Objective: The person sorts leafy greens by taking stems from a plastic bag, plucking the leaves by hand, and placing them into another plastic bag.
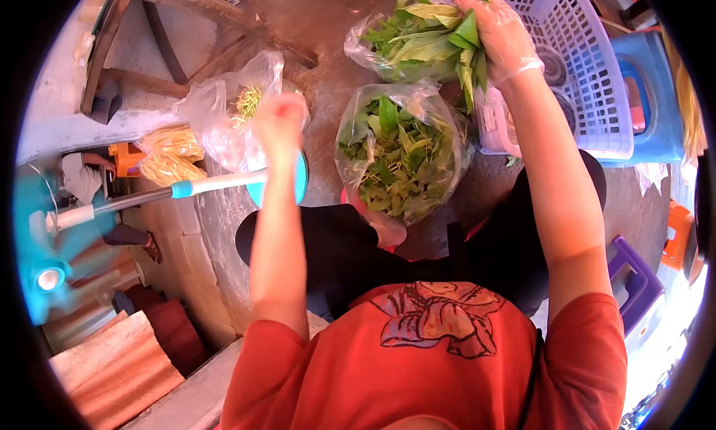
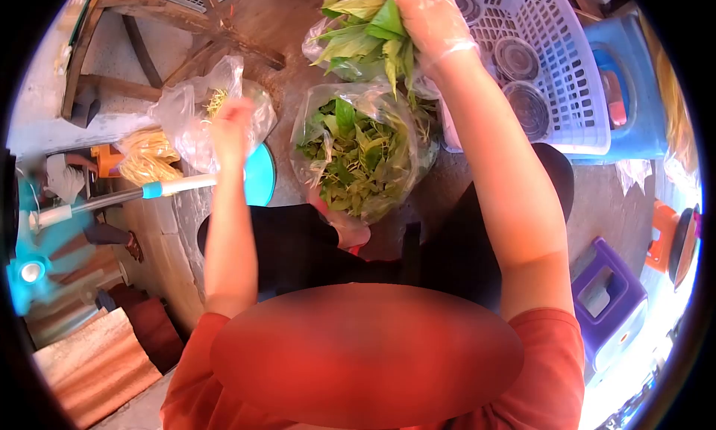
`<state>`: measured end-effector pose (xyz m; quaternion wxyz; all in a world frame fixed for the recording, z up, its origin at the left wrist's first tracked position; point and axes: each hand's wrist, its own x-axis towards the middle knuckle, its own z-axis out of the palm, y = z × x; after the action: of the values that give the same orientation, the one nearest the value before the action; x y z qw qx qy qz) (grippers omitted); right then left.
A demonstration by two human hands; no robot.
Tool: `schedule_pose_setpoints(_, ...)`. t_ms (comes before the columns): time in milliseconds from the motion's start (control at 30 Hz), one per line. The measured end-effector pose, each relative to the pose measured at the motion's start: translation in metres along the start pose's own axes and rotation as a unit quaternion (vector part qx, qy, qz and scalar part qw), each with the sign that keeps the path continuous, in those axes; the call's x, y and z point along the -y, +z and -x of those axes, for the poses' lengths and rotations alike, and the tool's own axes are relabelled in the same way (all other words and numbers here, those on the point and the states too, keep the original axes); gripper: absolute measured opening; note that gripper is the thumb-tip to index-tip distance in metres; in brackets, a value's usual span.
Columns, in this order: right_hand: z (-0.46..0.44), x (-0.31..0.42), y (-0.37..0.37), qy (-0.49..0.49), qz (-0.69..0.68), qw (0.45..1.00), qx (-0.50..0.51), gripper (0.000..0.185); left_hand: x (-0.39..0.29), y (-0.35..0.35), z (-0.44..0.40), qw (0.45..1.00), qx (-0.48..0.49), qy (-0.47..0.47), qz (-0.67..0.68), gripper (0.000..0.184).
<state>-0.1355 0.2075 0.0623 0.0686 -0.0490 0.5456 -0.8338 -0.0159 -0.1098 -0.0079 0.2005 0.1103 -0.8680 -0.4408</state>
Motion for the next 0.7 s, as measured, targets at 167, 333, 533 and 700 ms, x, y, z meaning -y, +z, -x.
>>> schedule_pose_setpoints(167, 0.007, 0.011, 0.007, 0.064, -0.037, 0.997, -0.012, 0.013, 0.004, 0.114, 0.093, 0.938, 0.262, -0.078, -0.212, 0.039)
schedule_pose_setpoints(333, 0.005, 0.005, 0.006, 0.019, -0.042, 0.999, 0.014, 0.014, 0.035, 0.157, 0.121, 0.92, 0.334, -0.193, -0.065, 0.037)
schedule_pose_setpoints(533, 0.007, 0.017, -0.002, 0.02, -0.076, 0.997, 0.026, 0.013, -0.047, 0.094, 0.093, 0.981, 0.117, -0.013, -0.153, 0.02)
schedule_pose_setpoints(700, 0.011, 0.009, 0.002, -0.001, -0.033, 0.999, 0.034, 0.015, -0.046, 0.077, 0.124, 0.901, 0.297, 0.146, -0.28, 0.052)
